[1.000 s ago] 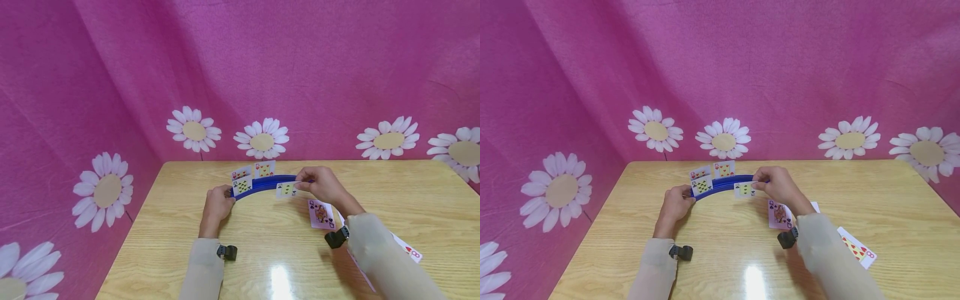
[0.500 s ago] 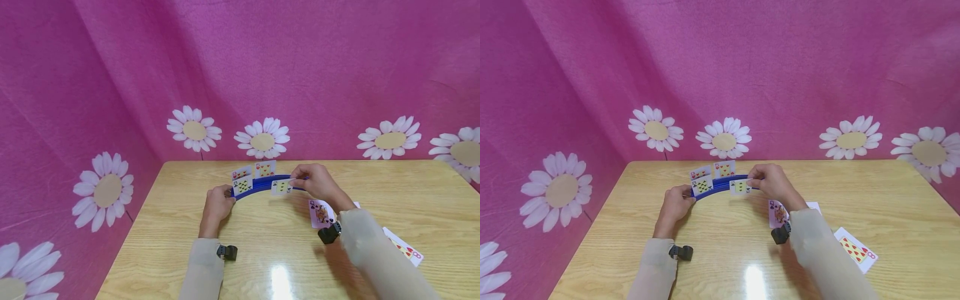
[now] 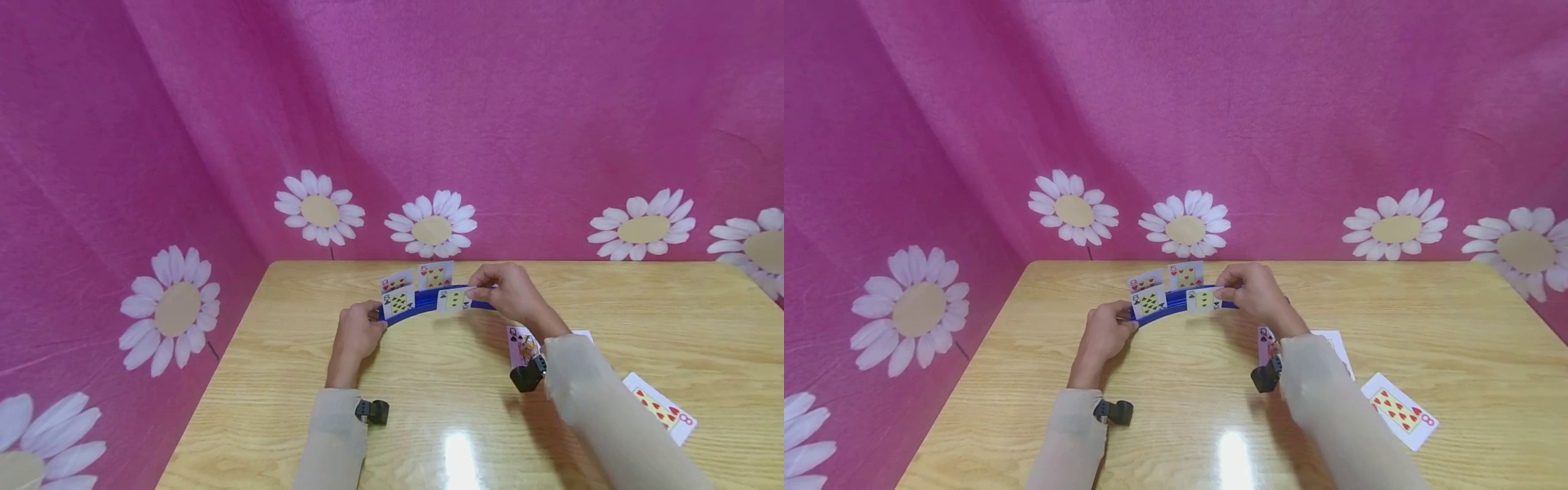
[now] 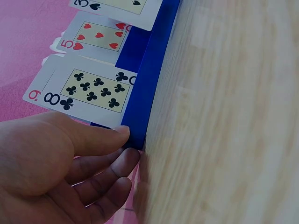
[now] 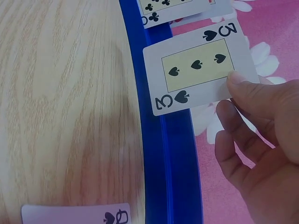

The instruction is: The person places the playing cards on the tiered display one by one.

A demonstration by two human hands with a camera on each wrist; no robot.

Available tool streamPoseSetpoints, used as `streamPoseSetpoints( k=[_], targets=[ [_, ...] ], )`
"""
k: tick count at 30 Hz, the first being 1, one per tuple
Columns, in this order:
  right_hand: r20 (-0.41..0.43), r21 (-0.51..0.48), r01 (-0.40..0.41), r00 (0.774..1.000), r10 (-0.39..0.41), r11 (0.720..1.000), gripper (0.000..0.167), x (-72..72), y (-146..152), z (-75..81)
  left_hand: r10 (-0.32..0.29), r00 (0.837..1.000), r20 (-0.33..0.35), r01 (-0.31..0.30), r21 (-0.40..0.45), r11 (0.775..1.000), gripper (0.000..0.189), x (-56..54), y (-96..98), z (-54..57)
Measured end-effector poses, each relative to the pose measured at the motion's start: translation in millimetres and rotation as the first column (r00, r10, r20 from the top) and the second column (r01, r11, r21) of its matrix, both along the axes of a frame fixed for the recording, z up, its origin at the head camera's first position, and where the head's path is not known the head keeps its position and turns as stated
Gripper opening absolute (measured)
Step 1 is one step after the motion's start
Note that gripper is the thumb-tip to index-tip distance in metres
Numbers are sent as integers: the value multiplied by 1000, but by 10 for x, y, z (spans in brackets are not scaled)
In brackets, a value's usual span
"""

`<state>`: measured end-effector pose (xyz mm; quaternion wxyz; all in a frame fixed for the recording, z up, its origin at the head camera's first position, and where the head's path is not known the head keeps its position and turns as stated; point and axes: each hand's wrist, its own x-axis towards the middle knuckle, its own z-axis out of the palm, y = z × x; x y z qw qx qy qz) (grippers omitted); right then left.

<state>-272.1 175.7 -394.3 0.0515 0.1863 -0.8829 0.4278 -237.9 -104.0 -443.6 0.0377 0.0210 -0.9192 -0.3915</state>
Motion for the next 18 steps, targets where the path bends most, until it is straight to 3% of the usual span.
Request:
streamPoseSetpoints(
  k=[18],
  targets=[
    [48, -13, 9, 999, -9, 1000, 9, -133, -177, 40, 2, 1000, 5, -2, 17, 1000, 37, -11, -11, -14]
  ],
)
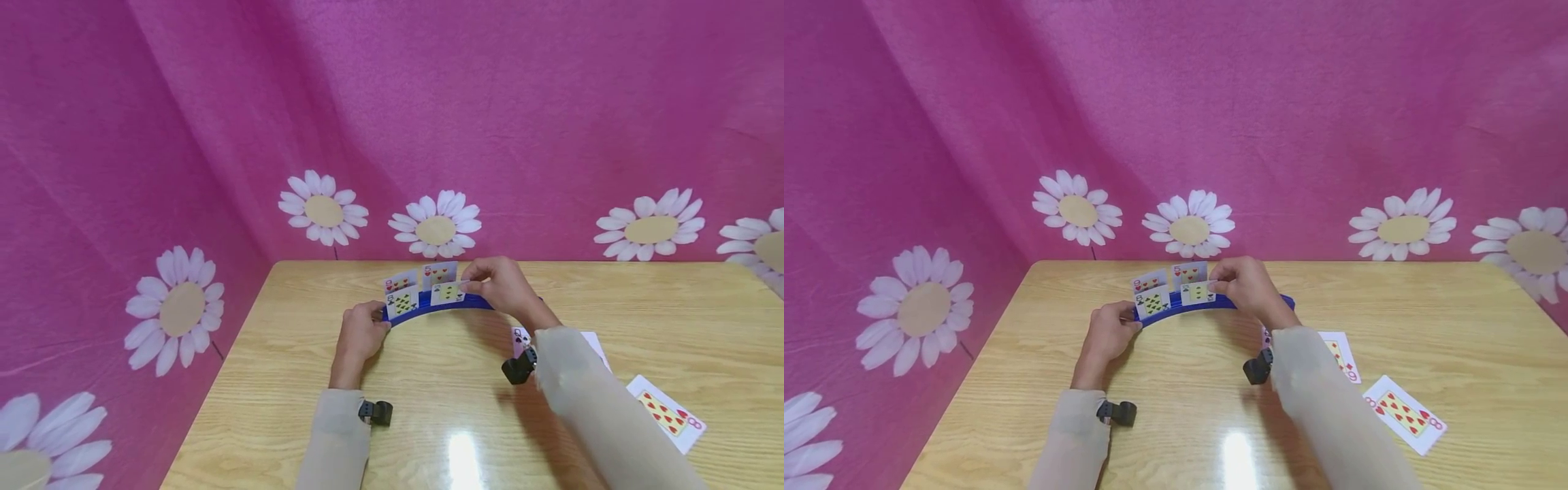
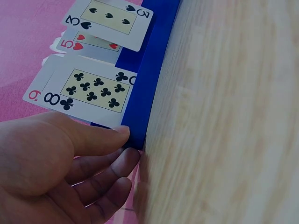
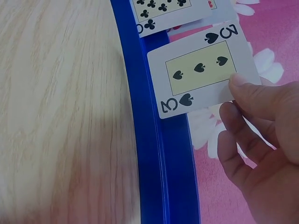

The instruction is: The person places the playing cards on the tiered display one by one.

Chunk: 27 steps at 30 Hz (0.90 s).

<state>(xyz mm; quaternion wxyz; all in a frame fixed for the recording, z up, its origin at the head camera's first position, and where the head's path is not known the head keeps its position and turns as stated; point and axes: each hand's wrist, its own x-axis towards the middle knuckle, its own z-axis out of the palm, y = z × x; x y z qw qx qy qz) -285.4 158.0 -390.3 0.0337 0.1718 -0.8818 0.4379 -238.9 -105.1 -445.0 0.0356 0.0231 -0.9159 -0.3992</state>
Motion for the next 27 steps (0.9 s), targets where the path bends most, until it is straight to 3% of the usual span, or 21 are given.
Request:
streamPoseSetpoints(
  k=[13, 27],
  targets=[
    [-38, -10, -18, 999, 17, 1000, 9, -52, -59, -10, 1, 1000, -4, -1, -1, 1000, 37, 18, -4, 14],
    [8, -6, -20, 1000, 20, 1000, 11, -63, -76, -55, -1, 1000, -7, 0, -9, 1000, 37, 8, -2, 10]
  ],
)
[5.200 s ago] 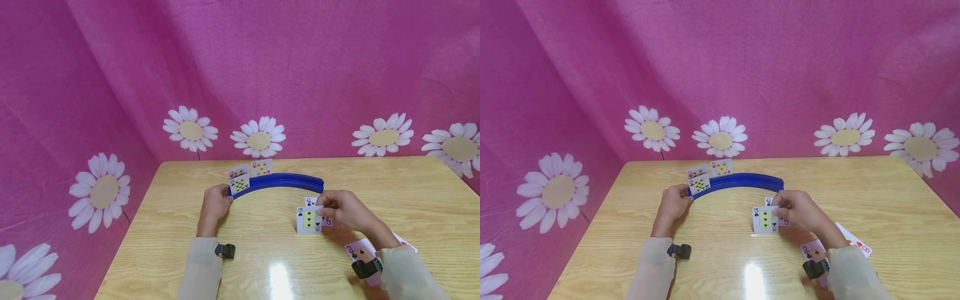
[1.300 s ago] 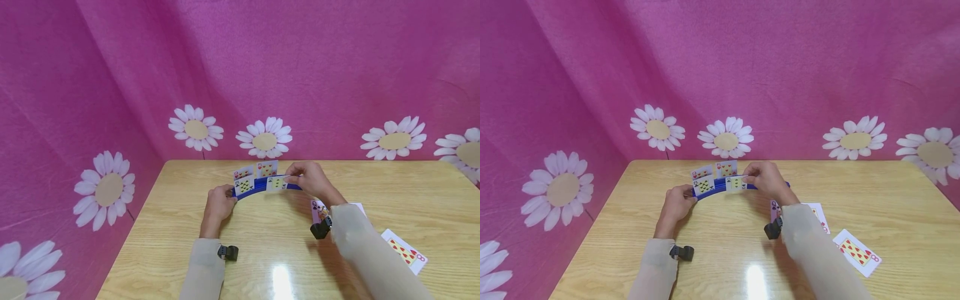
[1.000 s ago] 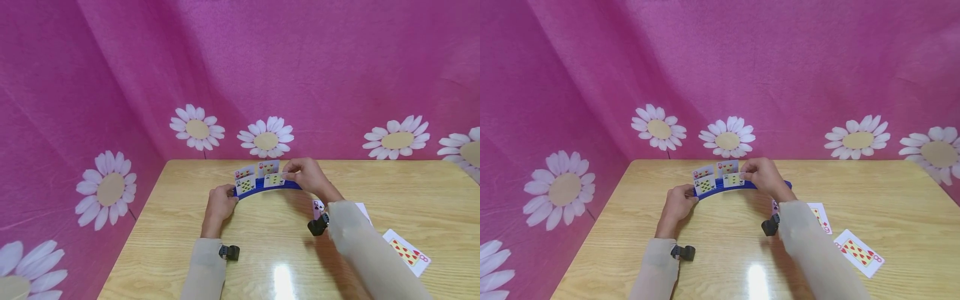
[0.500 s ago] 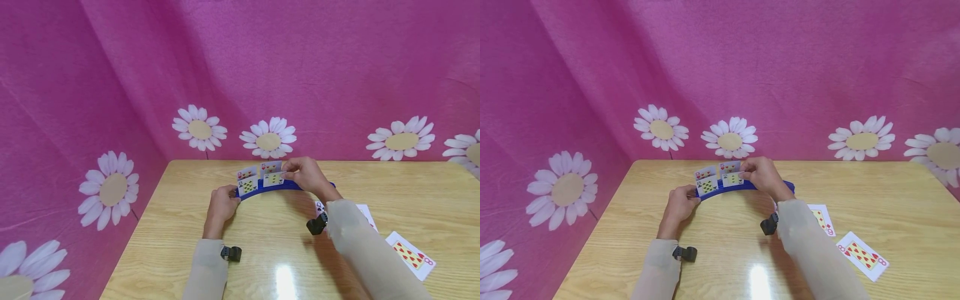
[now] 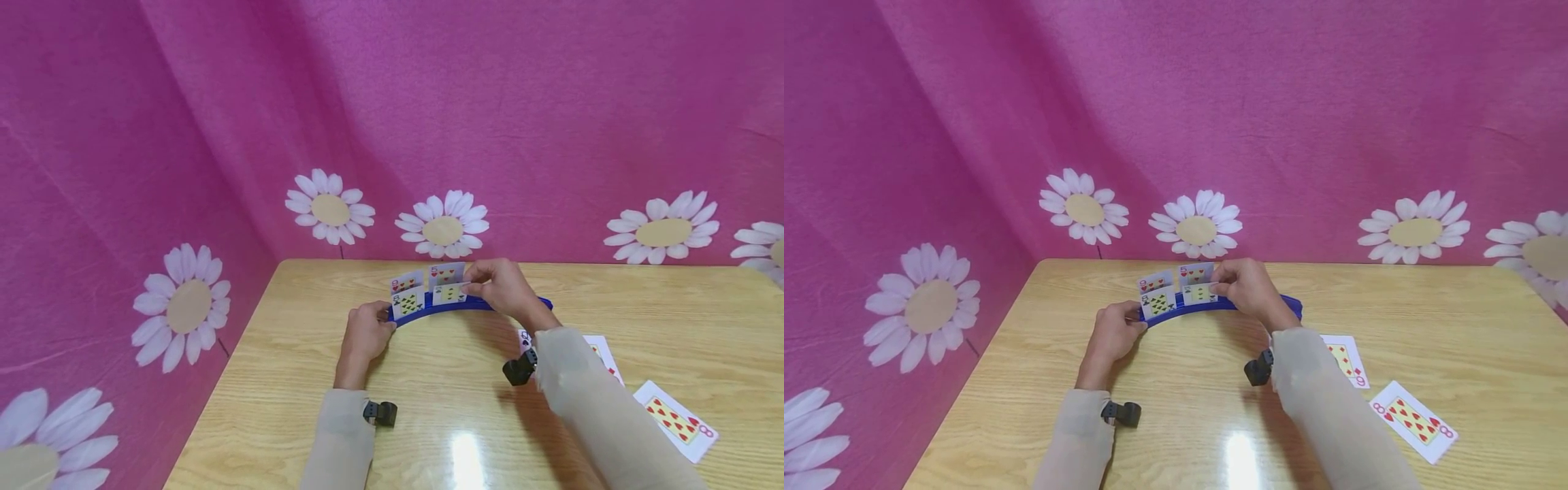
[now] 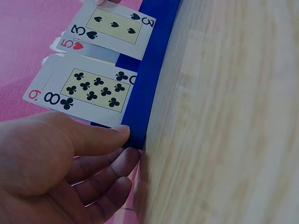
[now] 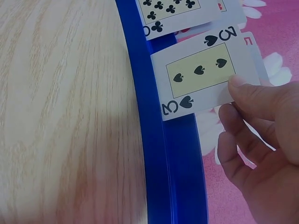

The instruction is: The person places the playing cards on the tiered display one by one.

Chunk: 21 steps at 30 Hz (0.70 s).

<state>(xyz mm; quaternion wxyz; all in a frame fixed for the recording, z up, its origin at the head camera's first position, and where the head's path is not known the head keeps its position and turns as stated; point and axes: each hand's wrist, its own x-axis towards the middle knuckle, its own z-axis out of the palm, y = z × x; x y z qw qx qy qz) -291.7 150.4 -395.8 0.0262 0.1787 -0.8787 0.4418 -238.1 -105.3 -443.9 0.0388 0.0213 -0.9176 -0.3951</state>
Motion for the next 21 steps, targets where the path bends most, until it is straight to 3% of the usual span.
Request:
streamPoseSetpoints(
  k=[12, 21],
  targets=[
    [-29, 13, -9, 1000, 9, 1000, 11, -17, -9, -59, -2, 1000, 0, 2, 6, 1000, 37, -8, -5, -25],
    [23, 19, 14, 1000, -14, 1000, 7, -22, -28, -90, 4, 1000, 13, -5, 8, 1000, 37, -7, -1, -11]
  ],
)
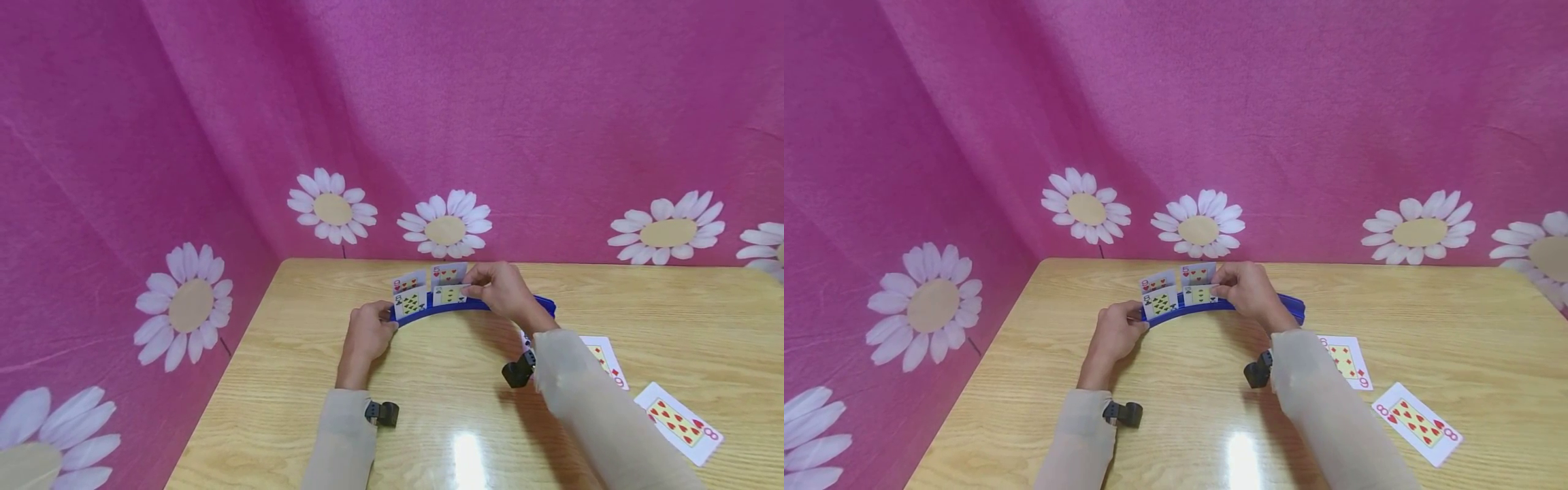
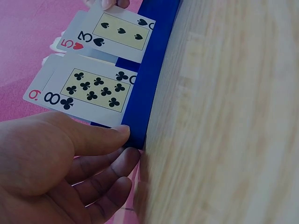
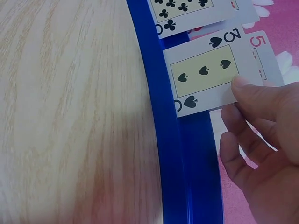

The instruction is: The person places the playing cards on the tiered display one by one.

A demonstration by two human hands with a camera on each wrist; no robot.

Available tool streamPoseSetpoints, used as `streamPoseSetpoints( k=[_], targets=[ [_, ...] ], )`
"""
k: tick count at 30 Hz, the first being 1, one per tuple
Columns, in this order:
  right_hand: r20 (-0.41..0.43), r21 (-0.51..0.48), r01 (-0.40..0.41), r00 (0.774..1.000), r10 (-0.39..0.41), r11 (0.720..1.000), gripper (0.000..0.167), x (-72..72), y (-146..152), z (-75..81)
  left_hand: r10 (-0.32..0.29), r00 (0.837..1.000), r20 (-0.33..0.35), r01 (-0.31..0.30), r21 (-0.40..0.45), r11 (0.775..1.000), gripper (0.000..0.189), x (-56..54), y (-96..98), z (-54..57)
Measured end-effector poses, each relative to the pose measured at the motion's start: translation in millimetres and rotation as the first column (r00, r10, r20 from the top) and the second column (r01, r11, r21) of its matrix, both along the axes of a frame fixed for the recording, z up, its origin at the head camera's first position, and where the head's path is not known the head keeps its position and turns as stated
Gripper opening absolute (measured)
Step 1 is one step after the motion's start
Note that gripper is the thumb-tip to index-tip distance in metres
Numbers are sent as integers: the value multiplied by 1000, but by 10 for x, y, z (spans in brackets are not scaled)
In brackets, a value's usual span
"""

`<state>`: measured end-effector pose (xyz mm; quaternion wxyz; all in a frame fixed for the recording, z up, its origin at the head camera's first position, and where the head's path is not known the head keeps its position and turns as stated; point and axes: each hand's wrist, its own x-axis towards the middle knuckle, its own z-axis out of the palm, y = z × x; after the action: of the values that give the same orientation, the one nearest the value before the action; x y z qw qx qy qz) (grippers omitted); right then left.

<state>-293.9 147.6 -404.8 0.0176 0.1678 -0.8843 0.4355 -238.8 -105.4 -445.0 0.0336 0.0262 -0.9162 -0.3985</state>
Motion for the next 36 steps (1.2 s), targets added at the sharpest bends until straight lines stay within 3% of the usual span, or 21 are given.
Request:
streamPoseSetpoints(
  k=[8, 18, 28, 36],
  targets=[
    [29, -6, 10, 1000, -10, 1000, 4, -7, -13, 10, 7, 1000, 2, -7, -12, 1000, 36, 4, 0, 3],
    [86, 16, 29, 996, -30, 999, 22, 24, 34, 77, 5, 1000, -6, -5, -12, 1000, 36, 20, 10, 22],
    [-14, 44, -3, 1000, 4, 999, 25, 87, 184, 120, 3, 1000, -6, -3, -8, 1000, 36, 18, -1, 32],
    [-43, 93, -35, 998, 39, 995, 23, 178, 323, 199, -16, 999, -38, 15, -14, 1000, 35, 12, -1, 13]
  ],
)
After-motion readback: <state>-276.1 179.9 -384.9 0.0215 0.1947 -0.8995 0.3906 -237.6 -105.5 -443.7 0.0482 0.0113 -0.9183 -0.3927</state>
